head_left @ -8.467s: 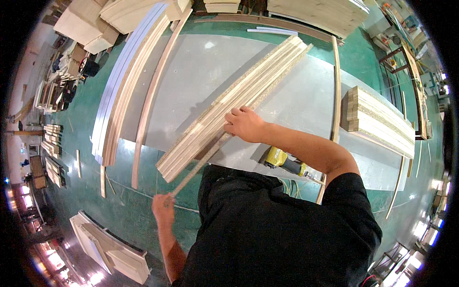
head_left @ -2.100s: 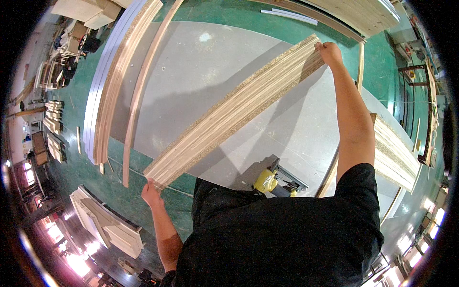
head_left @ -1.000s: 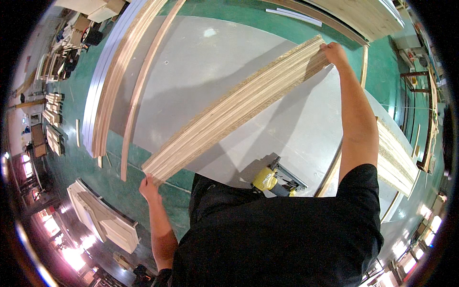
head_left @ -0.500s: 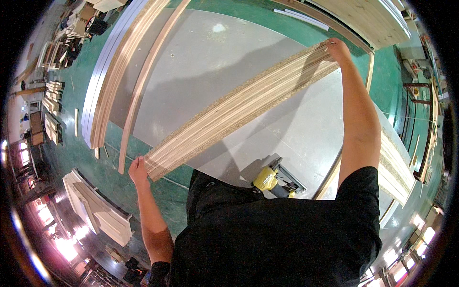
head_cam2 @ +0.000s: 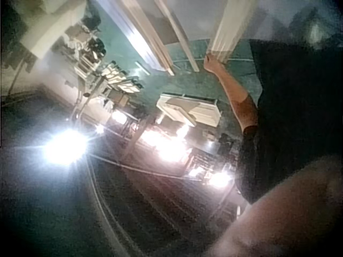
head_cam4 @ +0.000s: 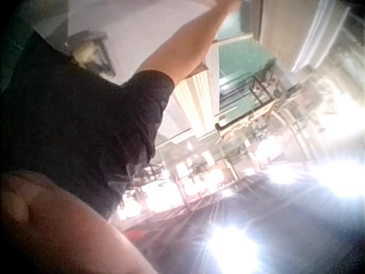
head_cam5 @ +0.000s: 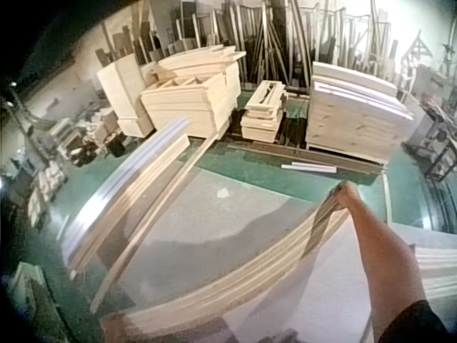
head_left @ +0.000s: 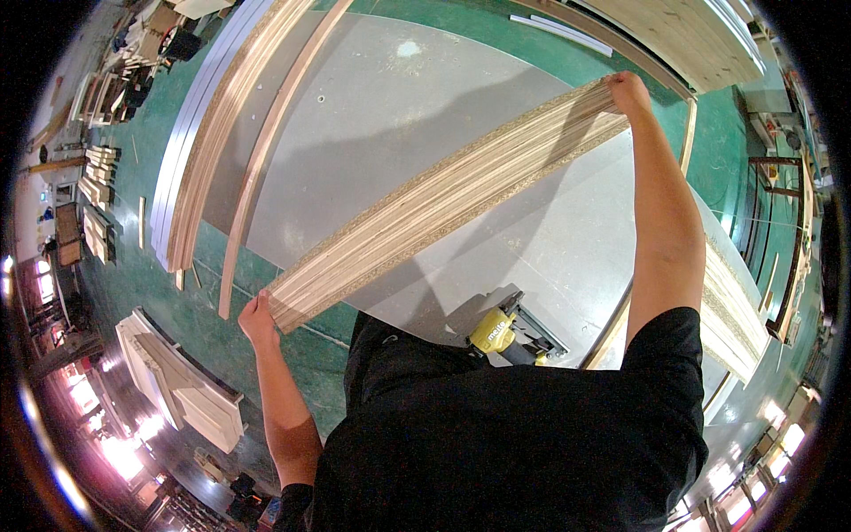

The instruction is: The person assembles wooden planks on a workbench using a pneumatic nail gun. They align the planks, secure them with nails, and occasionally move to retrieve more fasteners from a nearby table.

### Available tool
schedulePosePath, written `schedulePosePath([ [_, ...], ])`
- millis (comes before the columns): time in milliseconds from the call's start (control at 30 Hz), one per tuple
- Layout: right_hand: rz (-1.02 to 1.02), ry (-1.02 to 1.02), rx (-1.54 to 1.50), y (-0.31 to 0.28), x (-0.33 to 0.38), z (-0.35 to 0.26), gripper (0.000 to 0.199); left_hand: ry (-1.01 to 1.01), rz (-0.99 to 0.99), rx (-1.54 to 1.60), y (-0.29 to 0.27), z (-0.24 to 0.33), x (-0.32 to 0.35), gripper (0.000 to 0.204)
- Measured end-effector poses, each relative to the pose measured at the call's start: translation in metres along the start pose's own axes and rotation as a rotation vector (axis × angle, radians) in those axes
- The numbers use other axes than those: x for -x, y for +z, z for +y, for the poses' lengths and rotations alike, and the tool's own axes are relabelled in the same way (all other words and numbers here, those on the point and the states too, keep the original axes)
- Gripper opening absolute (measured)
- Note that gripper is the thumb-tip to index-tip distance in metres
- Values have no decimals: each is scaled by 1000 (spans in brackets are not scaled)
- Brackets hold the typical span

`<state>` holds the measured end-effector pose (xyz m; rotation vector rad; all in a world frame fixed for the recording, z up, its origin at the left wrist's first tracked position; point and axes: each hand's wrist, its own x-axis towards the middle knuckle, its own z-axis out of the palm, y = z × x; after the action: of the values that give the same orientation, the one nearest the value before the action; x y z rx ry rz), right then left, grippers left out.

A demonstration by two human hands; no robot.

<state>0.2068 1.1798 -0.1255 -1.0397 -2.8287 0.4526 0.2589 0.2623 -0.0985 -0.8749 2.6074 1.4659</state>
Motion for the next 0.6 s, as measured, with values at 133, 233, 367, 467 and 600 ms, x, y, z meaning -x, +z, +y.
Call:
schedulePosePath([
  [133, 23, -43, 1, 7, -5, 10, 38, 5, 17, -28, 7, 11, 10, 30],
  [233, -8, -85, 62, 5, -4, 4, 38, 4, 31, -7, 7, 15, 15, 29],
  [367, -47, -175, 104, -2, -2, 5, 38, -26, 41, -36, 9, 17, 16, 28],
  [467, -84, -95, 10, -6, 1, -3, 38, -3, 48, 9, 7, 13, 16, 27],
  [600, -102, -43, -8, -7, 1, -5, 39, -15, 36, 8, 5, 9, 13, 26],
])
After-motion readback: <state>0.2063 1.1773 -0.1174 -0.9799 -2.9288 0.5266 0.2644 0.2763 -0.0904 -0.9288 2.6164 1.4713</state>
